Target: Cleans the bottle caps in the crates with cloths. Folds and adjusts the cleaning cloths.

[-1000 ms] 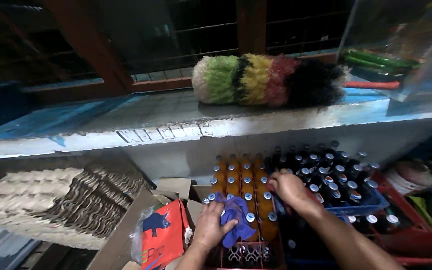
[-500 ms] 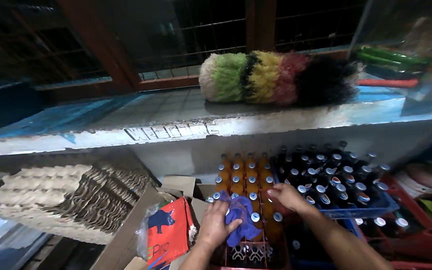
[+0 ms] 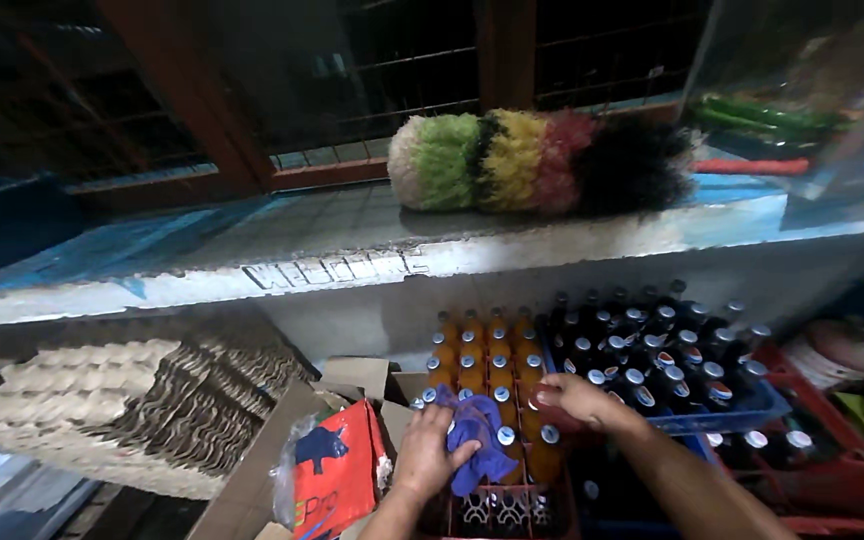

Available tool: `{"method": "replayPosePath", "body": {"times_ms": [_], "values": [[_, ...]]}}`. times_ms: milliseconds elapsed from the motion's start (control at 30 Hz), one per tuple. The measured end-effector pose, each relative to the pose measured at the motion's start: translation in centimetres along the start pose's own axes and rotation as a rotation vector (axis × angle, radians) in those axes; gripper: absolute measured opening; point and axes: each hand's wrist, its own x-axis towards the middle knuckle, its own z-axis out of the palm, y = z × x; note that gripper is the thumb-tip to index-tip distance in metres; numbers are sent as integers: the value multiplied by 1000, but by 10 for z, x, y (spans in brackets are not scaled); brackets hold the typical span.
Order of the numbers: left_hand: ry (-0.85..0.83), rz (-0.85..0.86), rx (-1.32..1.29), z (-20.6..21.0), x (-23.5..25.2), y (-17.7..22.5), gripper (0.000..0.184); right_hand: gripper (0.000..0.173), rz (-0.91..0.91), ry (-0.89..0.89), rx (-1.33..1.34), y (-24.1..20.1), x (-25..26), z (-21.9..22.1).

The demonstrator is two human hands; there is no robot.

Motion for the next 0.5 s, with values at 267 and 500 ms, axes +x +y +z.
{"method": "replayPosePath", "body": {"times_ms": [267, 500], "values": [[13, 8, -2, 2, 0, -1, 67, 50, 37, 136, -43, -5, -1, 16], [-10, -5, 9, 1, 1, 0, 67, 37, 34, 26, 32, 2, -1, 1]]}}
